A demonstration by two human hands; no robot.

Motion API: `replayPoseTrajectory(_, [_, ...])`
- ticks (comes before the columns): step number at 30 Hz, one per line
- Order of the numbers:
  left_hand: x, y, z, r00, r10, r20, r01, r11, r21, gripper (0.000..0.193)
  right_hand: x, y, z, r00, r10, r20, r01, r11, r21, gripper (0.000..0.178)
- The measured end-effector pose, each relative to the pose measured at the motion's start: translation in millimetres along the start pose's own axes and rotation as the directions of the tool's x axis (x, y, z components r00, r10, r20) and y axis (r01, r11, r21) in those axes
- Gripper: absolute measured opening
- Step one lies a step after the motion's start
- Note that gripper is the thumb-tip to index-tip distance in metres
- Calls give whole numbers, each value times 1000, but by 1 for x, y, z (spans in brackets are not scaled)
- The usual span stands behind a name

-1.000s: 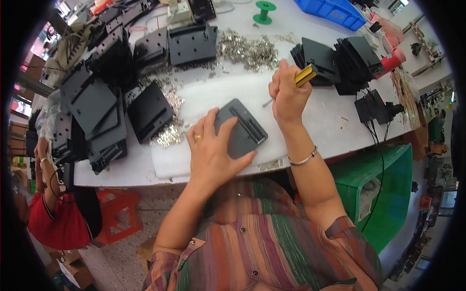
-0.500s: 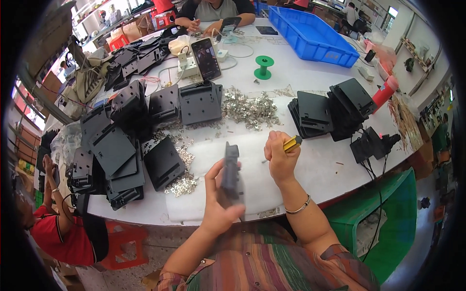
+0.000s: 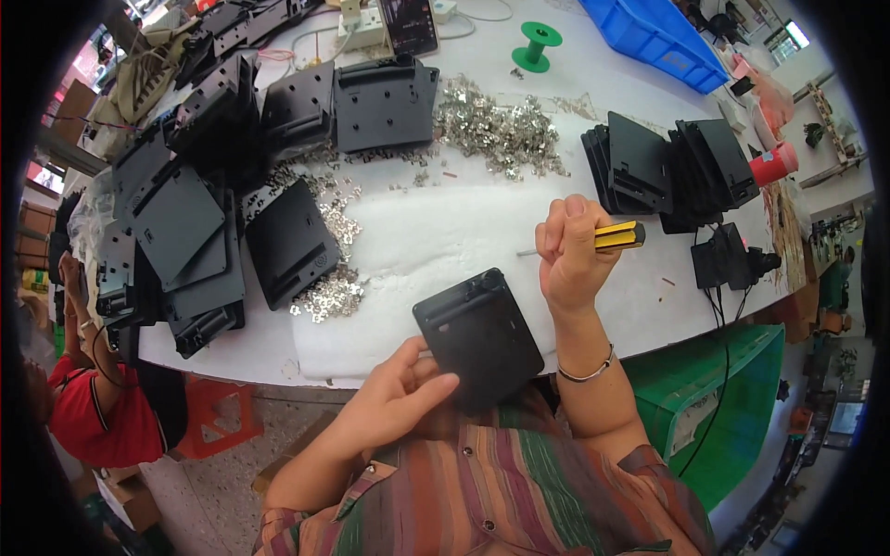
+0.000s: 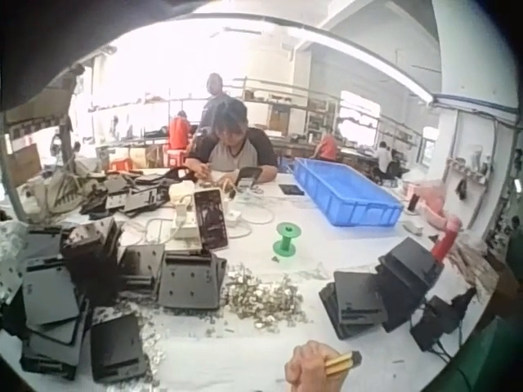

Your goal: The person assembles toy components by joining plastic housings with metal fasteners using a screwdriver.

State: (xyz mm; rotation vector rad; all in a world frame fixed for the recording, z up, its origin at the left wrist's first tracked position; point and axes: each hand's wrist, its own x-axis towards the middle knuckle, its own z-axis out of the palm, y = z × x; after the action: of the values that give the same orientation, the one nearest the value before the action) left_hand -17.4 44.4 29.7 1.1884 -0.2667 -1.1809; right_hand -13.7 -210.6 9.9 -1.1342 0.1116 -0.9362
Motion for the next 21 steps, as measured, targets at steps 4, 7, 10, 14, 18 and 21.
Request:
replayPoseTrajectory(4, [-4,25,2,987,-75,-145,155,705,692,31,-1,5,-2,994,-38,102,48,995,-91,39])
replayPoseTrajectory(7, [3,12,6,980,142,-138,50,498,866,34,-3,3,1,997,-23,76,28,997,-74,38])
replayPoseTrajectory(10, [8,-2,6,905,426,-5,-109,244,964,34,-5,2,-3,998,-22,59,26,998,-56,34])
replayPoseTrajectory(14, [20,-1,3,735,625,261,-377,58,924,36,-6,-1,-3,998,-26,56,30,998,-60,32])
replayPoseTrajectory(18, [22,-12,2,770,464,439,-421,-148,895,71,-6,0,1,994,-46,101,61,987,-152,40])
replayPoseTrajectory(21, [22,-18,1,777,445,445,-415,-169,894,74,-6,-1,-1,991,-36,127,53,989,-136,37])
